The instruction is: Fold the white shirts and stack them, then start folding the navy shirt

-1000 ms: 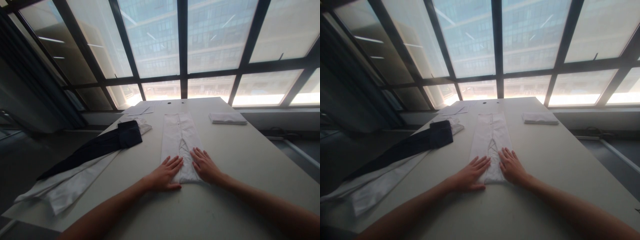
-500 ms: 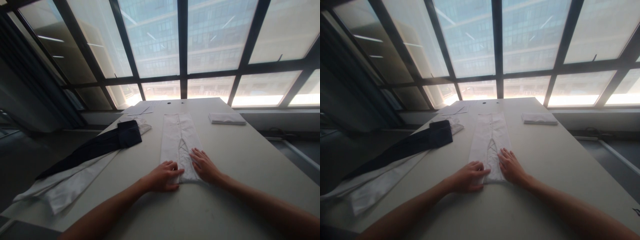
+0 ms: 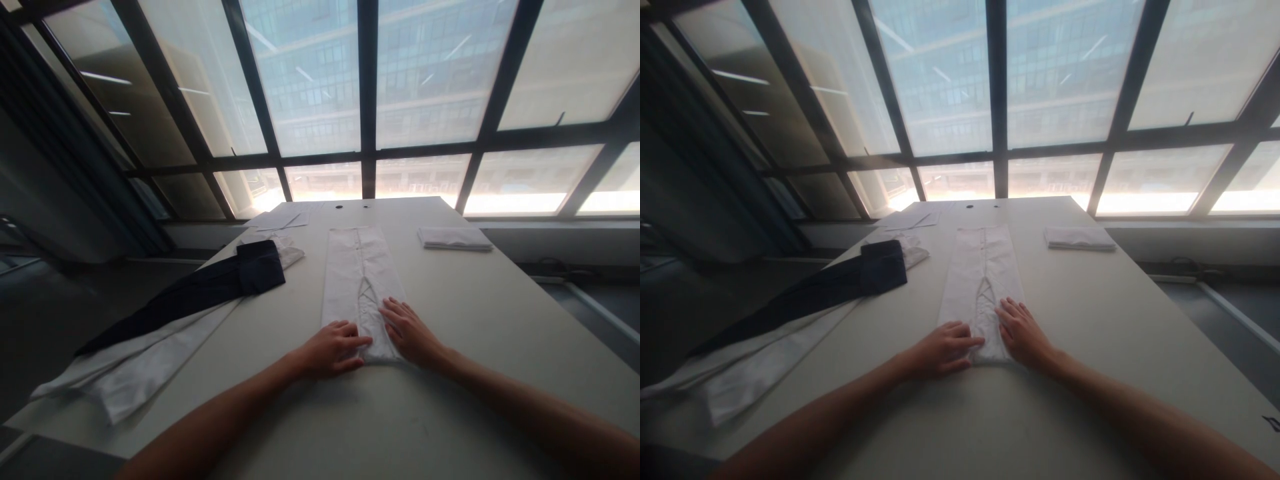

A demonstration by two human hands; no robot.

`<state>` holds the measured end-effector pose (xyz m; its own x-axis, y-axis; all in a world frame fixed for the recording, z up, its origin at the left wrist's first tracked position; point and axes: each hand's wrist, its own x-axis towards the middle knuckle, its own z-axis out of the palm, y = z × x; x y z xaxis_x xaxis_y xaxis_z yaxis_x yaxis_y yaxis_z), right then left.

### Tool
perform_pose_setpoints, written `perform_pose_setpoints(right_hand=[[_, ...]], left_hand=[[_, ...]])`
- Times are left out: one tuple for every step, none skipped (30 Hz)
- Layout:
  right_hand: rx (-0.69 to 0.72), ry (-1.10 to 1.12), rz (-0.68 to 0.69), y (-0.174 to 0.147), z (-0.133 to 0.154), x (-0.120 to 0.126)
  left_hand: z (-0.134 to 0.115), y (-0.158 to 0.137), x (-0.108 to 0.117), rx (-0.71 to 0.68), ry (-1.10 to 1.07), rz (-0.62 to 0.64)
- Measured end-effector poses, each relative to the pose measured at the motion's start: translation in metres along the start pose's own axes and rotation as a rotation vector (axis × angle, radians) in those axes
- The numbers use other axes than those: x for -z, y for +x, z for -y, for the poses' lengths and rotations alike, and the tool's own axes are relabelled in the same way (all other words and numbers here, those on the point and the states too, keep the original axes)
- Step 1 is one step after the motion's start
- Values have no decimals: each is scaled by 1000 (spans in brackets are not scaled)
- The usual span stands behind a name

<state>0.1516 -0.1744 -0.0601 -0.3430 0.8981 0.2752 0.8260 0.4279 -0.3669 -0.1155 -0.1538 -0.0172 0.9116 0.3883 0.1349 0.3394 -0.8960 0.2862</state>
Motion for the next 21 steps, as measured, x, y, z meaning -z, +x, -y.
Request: perform_pose_setpoints(right_hand=[[2, 0, 2, 0, 0, 1], [2, 1, 2, 0, 1, 1], [2, 4, 0, 0, 1, 2], [4, 8, -3, 0, 2, 3], [11, 16, -5, -1, 2, 4], [29, 26, -4, -1, 3, 5], [57, 40, 5, -2, 4, 6], [95, 54, 21, -2, 4, 6], [135, 66, 42, -3, 5, 7], [166, 73, 65, -3, 6, 8], [184, 75, 86, -3, 6, 9], [187, 71, 106, -2, 5, 11], [180, 65, 123, -2, 3, 13], [169, 61, 139, -2, 1, 16], [165, 61, 156, -3, -3, 20], [169, 65, 172, -4, -7, 24], [181, 72, 188, -6, -12, 29], [193, 82, 198, -9, -17, 34], [203, 93, 206, -14, -22, 38], [207, 105, 208, -18, -26, 42], [203, 114, 205, -23, -29, 45]], left_hand=[[1, 0, 0, 2, -26, -12], [3, 0, 0, 10, -49, -27], [6, 0, 0, 22, -65, -47], [9, 0, 0, 37, -74, -71], [13, 0, 0, 56, -74, -98], [18, 0, 0, 77, -66, -127], [23, -1, 1, 99, -52, -151], [29, -1, 2, 122, -35, -169], [34, -1, 2, 147, -16, -180], [37, -1, 1, 174, 5, -182], [40, -1, 0, 199, 30, -177], [40, 0, -3, 223, 54, -172], [38, 1, -6, 247, 74, -167], [35, 3, -10, 266, 88, -165], [29, 6, -14, 281, 95, -164], [23, 9, -18, 289, 96, -165], [16, 12, -22, 289, 90, -166], [10, 16, -24, 275, 74, -161], [6, 21, -25, 244, 42, -140], [5, 27, -25, 203, -5, -110], [8, 35, -22, 166, -60, -86]])
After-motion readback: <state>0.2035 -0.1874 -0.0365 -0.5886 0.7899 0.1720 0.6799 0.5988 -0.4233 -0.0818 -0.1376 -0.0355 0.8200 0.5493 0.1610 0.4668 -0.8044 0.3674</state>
